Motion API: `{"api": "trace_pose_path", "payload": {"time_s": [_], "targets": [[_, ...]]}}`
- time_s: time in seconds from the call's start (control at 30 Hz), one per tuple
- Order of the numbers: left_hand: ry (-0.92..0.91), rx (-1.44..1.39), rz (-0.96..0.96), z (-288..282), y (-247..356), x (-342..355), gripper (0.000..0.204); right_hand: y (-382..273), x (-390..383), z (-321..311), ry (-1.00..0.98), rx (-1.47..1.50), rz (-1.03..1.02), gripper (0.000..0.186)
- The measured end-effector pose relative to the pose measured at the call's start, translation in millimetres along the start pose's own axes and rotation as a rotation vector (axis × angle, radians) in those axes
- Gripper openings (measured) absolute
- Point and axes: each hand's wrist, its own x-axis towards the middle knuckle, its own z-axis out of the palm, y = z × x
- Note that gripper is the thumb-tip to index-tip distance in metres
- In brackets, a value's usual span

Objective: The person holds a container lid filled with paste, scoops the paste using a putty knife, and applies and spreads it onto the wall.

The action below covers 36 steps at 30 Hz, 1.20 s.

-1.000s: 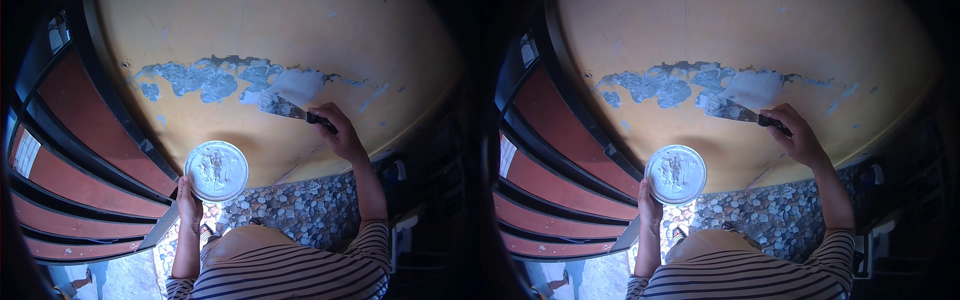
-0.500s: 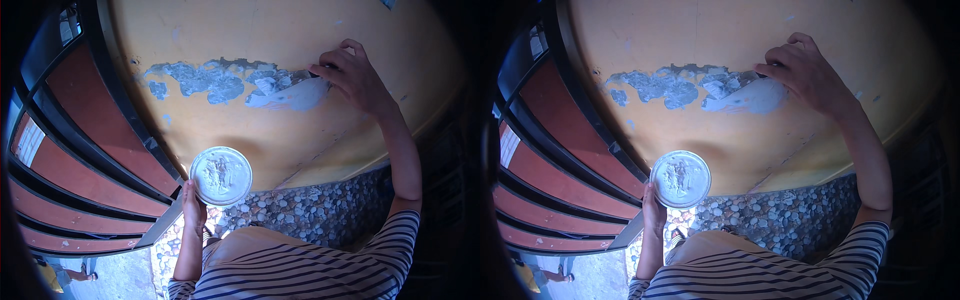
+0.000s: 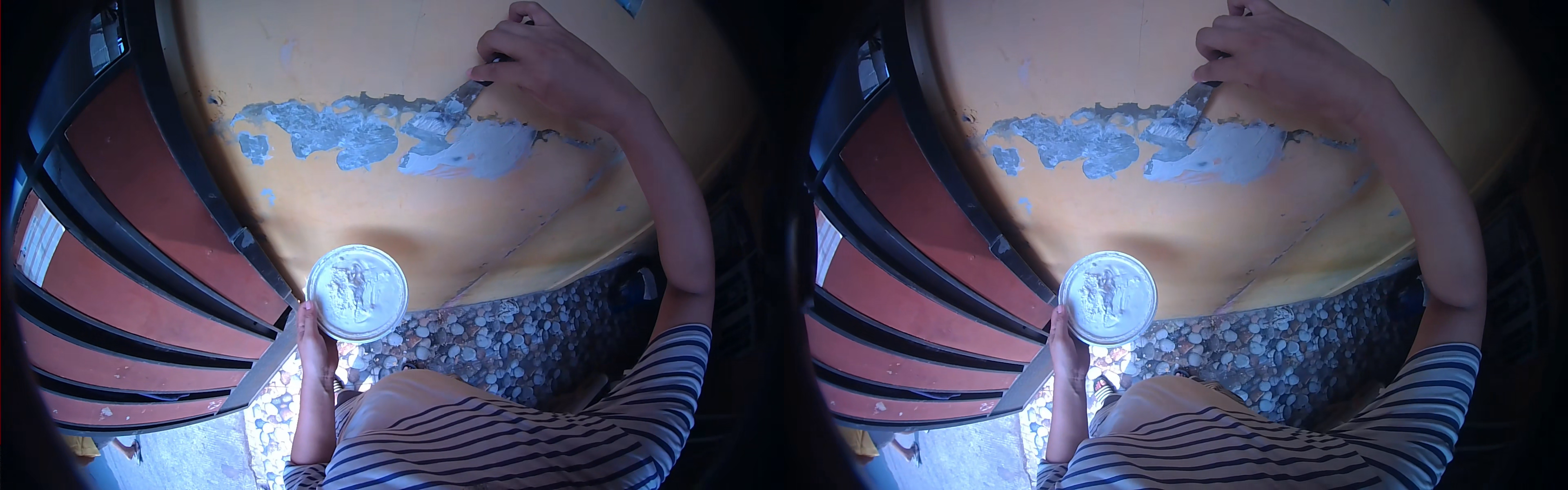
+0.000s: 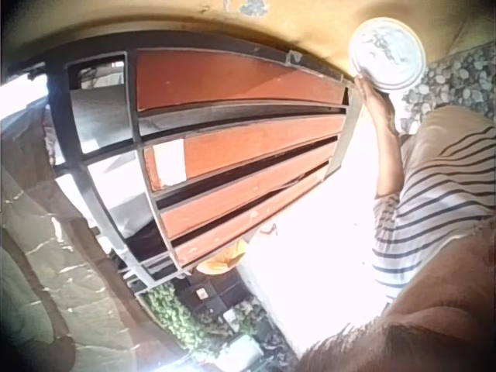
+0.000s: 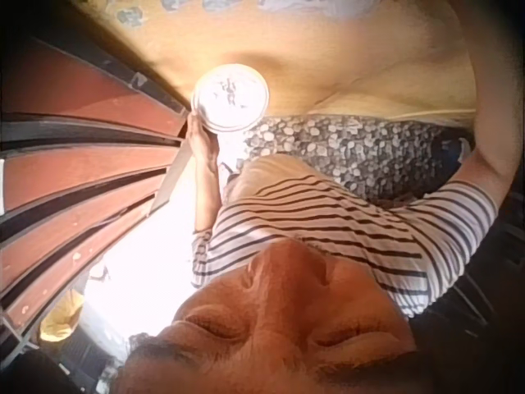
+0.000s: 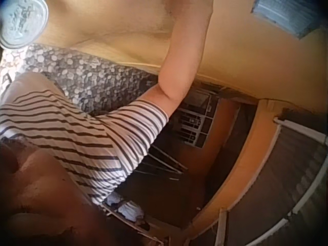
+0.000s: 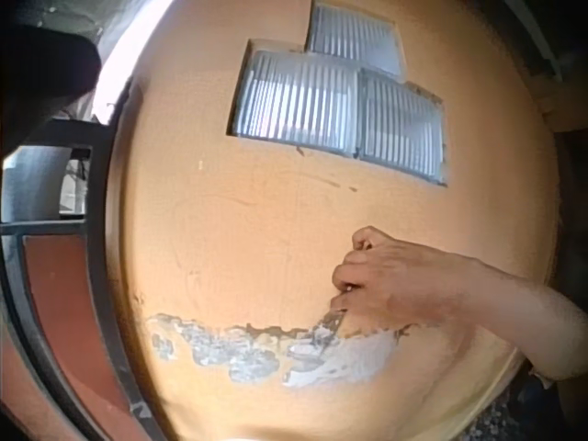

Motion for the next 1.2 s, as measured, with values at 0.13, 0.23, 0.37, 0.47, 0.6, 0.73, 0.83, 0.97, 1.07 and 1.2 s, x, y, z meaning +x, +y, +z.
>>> {"api": "trace_pose_path", "payload": {"time_s": [0.13, 0.23, 0.37, 0.47, 0.6, 0.73, 0.83, 0.97, 1.07, 1.2], "targets": [[0.016, 0.011, -0.003, -5.4, 6.4, 13.8, 0.021, -4.8, 20.2, -0.5, -0.031, 0.032, 0.045, 0.034], [0.002, 0.01, -0.011, -13.1, 5.8, 26.6, 0.02, -2.2, 31.5, 7.3, -0.046, -0.001, 0.017, 0.034], [-0.026, 0.013, -0.014, -14.2, 1.5, 38.7, 0.018, 0.4, 37.3, 11.8, -0.052, 0.016, 0.067, 0.033], [0.01, 0.01, -0.026, -6.6, 1.1, 39.4, 0.018, -3.1, 47.1, -2.4, -0.131, -0.001, 0.09, 0.034], [-0.024, -0.003, -0.025, -0.9, -2.7, 41.1, 0.017, 8.9, 40.6, 0.5, -0.109, -0.03, 0.099, 0.033], [-0.024, 0.014, -0.034, 0.7, -0.8, 40.7, 0.017, 20.2, 34.4, 2.9, -0.017, 0.005, 0.088, 0.028], [-0.016, 0.023, -0.029, -8.9, 3.5, 44.4, 0.017, 20.8, 32.2, -10.1, 0.015, -0.002, 0.106, 0.023], [-0.031, 0.025, -0.021, -12.4, 11.8, 44.2, 0.017, 13.9, 37.5, -12.2, 0.037, 0.082, 0.08, 0.025], [-0.011, 0.03, -0.038, -9.8, 11.1, 41.3, 0.018, 4.7, 45.5, 2.5, -0.021, 0.133, 0.041, 0.028], [-0.038, 0.03, -0.044, -4.9, 8.2, 39.4, 0.018, 5.0, 43.7, 14.9, -0.068, 0.043, 0.011, 0.03]]}}
